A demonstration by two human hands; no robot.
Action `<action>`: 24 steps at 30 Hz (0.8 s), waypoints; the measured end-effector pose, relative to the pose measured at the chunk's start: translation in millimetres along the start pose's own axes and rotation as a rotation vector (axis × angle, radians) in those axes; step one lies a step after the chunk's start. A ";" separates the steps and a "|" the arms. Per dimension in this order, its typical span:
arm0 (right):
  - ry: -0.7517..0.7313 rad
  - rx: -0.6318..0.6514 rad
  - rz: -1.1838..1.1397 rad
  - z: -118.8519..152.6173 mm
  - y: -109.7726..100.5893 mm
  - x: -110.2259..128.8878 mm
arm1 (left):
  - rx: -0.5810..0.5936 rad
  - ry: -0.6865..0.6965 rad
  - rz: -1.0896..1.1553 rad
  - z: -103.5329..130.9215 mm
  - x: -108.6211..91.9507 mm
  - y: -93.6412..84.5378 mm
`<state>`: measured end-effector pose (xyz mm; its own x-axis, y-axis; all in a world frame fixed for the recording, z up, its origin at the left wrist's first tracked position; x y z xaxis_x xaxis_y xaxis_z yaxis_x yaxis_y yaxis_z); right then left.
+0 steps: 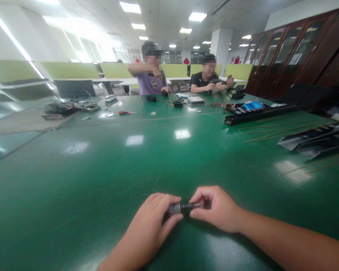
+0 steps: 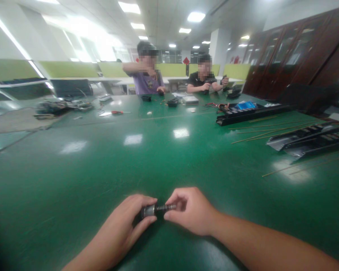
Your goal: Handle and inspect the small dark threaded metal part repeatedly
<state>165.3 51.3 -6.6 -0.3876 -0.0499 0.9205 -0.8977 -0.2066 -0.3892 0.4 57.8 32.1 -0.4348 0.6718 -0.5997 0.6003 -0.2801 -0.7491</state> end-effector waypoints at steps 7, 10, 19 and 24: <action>0.006 -0.011 -0.016 0.3 -0.4 0.2 | -0.033 0.028 -0.009 -1.6 -2.2 -4.3; 0.010 -0.013 -0.015 0.5 -0.7 1.0 | -0.028 0.020 -0.003 -0.7 -0.8 -4.0; 0.005 -0.016 -0.041 0.8 -1.3 1.8 | -0.024 0.009 0.017 0.4 3.6 -3.4; 0.006 -0.040 -0.012 0.0 -3.0 1.6 | -0.025 -0.003 0.016 -0.1 5.3 -4.1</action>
Point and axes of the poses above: each hand's wrist, its own z-axis away from the middle knuckle, its own y-axis out of the palm, x = y × z, the point moved 8 cm from there along -z, towards the middle knuckle, and after that the axes turned 10 degrees about z, right-handed, at the moved point
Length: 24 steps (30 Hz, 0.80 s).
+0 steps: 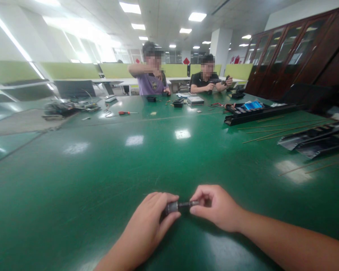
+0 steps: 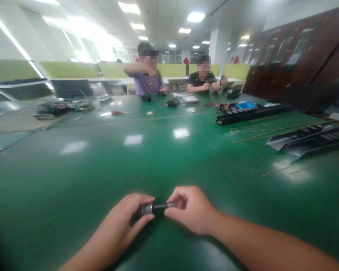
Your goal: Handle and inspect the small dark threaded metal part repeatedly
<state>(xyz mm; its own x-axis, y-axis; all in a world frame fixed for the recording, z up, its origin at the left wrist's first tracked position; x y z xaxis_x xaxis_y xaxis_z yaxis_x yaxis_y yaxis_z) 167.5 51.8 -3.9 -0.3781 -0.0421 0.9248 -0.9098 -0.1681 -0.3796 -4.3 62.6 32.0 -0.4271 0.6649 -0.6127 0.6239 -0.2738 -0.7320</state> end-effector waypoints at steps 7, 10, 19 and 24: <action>0.015 0.001 -0.007 -0.8 -0.2 -1.0 | 0.008 -0.004 -0.011 0.4 -0.3 -1.1; 0.011 -0.008 -0.003 -0.8 -1.4 -0.1 | -0.003 -0.004 -0.011 1.0 -0.1 -2.5; 0.018 -0.022 -0.015 -0.3 -3.5 0.1 | 0.000 -0.024 -0.020 0.1 1.7 -5.2; 0.020 -0.026 -0.017 -0.5 -4.3 0.5 | 0.004 -0.023 -0.012 -0.7 2.0 -6.4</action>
<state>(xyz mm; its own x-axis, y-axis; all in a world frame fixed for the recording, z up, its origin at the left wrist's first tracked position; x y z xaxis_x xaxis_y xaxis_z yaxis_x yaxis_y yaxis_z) 171.1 53.0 -1.9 -0.3660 -0.0196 0.9304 -0.9201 -0.1426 -0.3649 -8.7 66.1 35.6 -0.4497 0.6519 -0.6106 0.6162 -0.2684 -0.7404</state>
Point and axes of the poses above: each hand's wrist, its own z-axis away from the middle knuckle, its own y-axis out of the palm, x = y × z, the point moved 8 cm from there along -z, towards the middle knuckle, and after that the axes turned 10 degrees about z, right-handed, at the moved point
